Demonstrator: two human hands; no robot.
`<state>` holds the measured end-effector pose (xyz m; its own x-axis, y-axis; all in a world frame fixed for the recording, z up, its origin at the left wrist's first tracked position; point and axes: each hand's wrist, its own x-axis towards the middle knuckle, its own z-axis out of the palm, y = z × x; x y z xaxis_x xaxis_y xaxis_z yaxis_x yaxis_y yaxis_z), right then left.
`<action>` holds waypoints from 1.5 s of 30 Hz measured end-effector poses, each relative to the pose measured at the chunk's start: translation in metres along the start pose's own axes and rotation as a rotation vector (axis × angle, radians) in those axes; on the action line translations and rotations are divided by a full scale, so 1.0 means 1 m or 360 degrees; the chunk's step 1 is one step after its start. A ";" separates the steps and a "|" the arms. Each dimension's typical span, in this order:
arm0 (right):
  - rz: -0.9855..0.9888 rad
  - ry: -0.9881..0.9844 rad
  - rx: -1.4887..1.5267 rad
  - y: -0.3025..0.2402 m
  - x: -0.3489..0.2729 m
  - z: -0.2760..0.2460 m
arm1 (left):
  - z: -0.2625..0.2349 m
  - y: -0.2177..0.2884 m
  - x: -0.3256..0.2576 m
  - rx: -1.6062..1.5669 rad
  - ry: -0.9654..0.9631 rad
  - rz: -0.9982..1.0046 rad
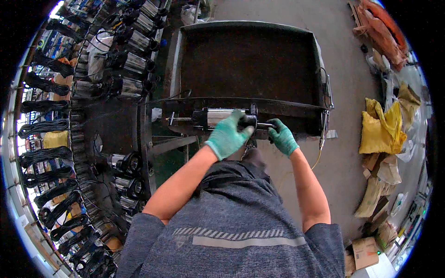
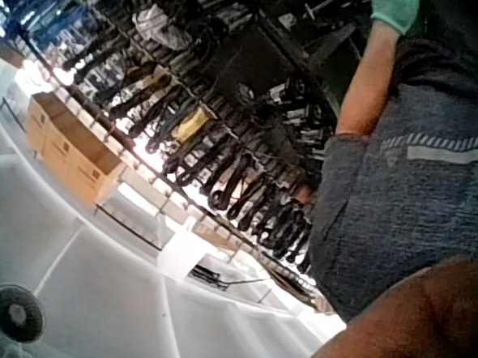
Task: The person repeatedly picks up a cylindrical metal device from a rack, places it into a large metal tray, and manipulates it by hand. The person then removes the device from the tray and returns it to the rack. This cycle is repeated multiple times throughout the video.
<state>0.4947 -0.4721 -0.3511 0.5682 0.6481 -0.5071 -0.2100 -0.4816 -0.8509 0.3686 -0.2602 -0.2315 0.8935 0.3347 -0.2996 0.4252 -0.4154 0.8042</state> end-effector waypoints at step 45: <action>-0.0505 0.0879 -0.1520 -0.133 0.027 0.101 | -0.173 -0.271 0.007 -0.0169 -0.0108 0.0184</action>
<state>0.4572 -0.3309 -0.2660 0.8087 0.5867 0.0421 0.5604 -0.7467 -0.3583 0.2343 0.0011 -0.3625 0.9447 0.2304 -0.2333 0.3048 -0.3550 0.8838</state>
